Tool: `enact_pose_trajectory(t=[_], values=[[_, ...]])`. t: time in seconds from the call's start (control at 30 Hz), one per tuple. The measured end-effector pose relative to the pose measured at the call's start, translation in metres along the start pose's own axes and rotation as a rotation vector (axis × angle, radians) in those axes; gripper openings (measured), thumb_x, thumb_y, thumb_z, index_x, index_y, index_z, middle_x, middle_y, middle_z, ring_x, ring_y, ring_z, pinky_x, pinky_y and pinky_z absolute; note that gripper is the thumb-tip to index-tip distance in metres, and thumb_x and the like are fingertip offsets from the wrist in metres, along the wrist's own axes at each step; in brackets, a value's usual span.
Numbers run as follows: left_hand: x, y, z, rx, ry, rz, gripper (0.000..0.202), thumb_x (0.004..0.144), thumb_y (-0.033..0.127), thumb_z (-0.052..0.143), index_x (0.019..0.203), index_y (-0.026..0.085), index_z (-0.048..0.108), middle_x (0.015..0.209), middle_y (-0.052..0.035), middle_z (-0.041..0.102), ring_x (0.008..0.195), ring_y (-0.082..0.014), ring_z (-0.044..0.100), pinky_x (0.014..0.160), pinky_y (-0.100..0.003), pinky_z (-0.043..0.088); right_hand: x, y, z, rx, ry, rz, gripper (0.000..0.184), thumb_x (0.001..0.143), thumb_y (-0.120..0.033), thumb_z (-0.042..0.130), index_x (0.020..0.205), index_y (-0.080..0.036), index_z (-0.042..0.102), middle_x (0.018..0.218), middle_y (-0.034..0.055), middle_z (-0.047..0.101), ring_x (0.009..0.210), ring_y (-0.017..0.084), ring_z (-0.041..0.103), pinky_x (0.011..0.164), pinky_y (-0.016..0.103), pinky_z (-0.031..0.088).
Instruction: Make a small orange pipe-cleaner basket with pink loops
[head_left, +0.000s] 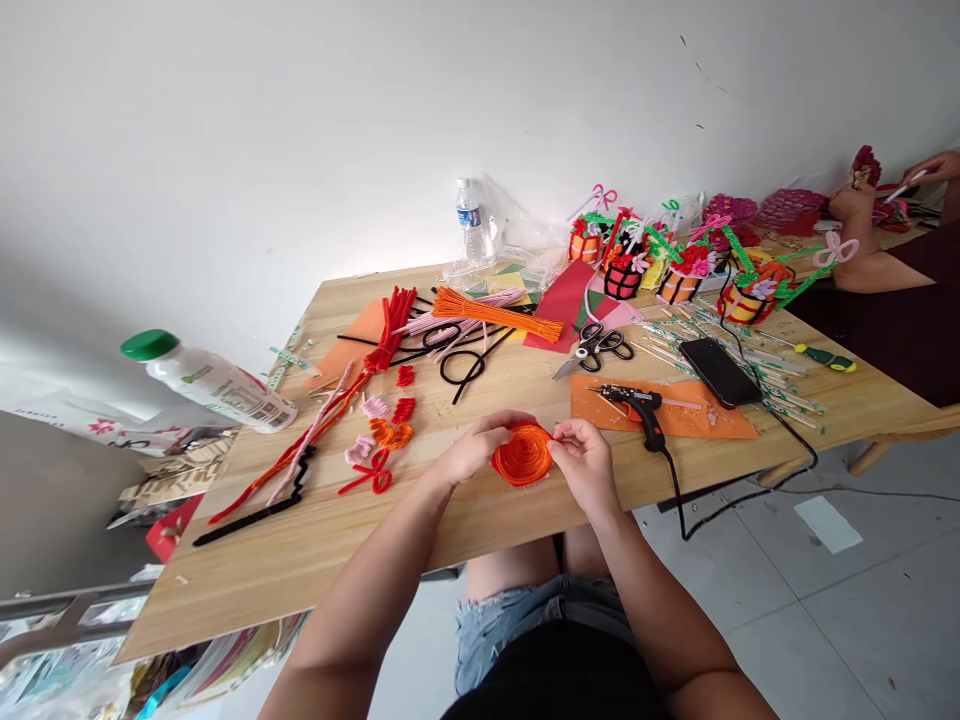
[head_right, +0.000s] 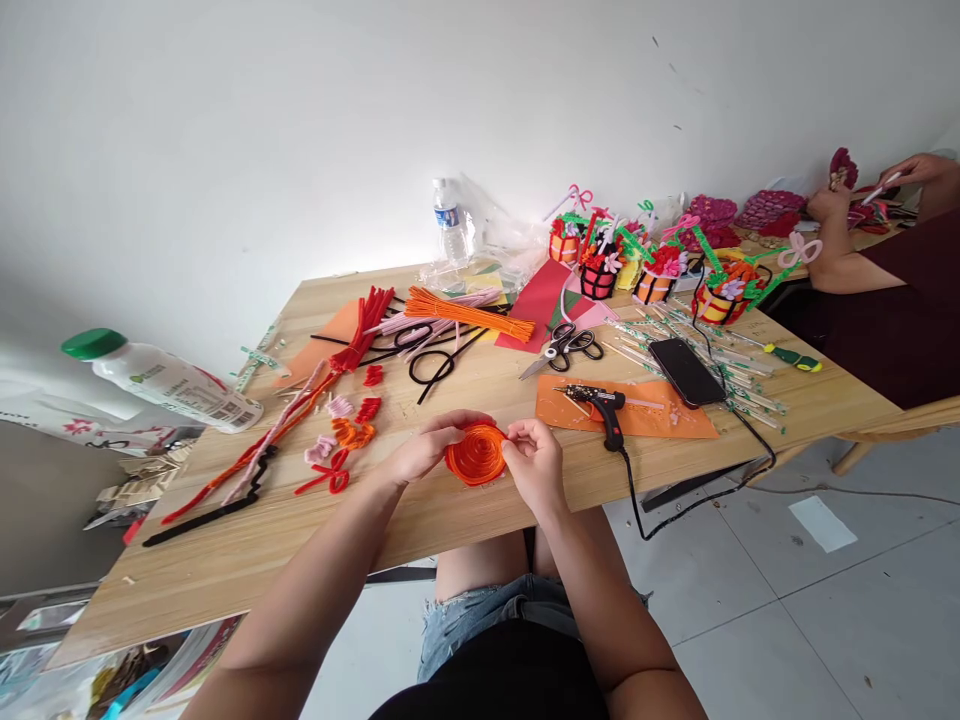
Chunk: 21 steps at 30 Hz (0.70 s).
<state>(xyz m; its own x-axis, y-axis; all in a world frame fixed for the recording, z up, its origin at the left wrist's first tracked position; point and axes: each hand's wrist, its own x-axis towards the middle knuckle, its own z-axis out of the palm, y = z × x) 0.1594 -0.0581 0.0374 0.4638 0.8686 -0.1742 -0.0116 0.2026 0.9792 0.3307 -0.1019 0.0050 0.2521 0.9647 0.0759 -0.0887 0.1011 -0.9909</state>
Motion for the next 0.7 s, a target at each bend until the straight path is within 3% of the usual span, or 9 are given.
enact_pose_trajectory(t=[0.3, 0.43, 0.57, 0.7], values=[[0.001, 0.000, 0.009, -0.208, 0.001, -0.038, 0.040, 0.061, 0.019, 0.056, 0.098, 0.016, 0.069, 0.107, -0.0093, 0.071, 0.097, -0.0234, 0.065, 0.092, -0.036, 0.046, 0.012, -0.012, -0.001, 0.096, -0.063, 0.153, 0.018, 0.054, -0.015, 0.062, 0.072, -0.020, 0.062, 0.068, -0.0042, 0.056, 0.070, 0.013, 0.052, 0.067, 0.025, 0.042], [0.002, -0.001, 0.002, -0.262, -0.080, -0.071, 0.051, 0.060, 0.022, 0.059, 0.110, 0.014, 0.064, 0.119, -0.0113, 0.066, 0.111, -0.0291, 0.059, 0.097, -0.040, 0.041, 0.017, -0.016, -0.003, 0.102, -0.105, 0.219, 0.018, 0.052, -0.017, 0.060, 0.070, -0.019, 0.065, 0.068, -0.0036, 0.058, 0.071, 0.014, 0.052, 0.067, 0.025, 0.041], [0.003, -0.005, -0.008, -0.184, -0.203, -0.098, 0.064, 0.065, 0.026, 0.063, 0.127, 0.017, 0.053, 0.138, -0.0115, 0.052, 0.127, -0.0319, 0.046, 0.105, -0.044, 0.034, 0.022, -0.018, -0.006, 0.144, -0.160, 0.340, 0.021, 0.052, -0.023, 0.060, 0.072, -0.019, 0.066, 0.072, -0.0016, 0.062, 0.070, 0.014, 0.055, 0.062, 0.026, 0.043], [0.003, -0.007, -0.006, 0.110, -0.168, -0.037, 0.065, 0.071, 0.026, 0.066, 0.133, 0.019, 0.047, 0.144, -0.0126, 0.045, 0.131, -0.0289, 0.041, 0.109, -0.043, 0.031, 0.029, -0.017, -0.009, 0.096, -0.188, 0.340, 0.021, 0.057, -0.031, 0.061, 0.072, -0.019, 0.066, 0.068, -0.0011, 0.059, 0.064, 0.014, 0.054, 0.057, 0.027, 0.045]])
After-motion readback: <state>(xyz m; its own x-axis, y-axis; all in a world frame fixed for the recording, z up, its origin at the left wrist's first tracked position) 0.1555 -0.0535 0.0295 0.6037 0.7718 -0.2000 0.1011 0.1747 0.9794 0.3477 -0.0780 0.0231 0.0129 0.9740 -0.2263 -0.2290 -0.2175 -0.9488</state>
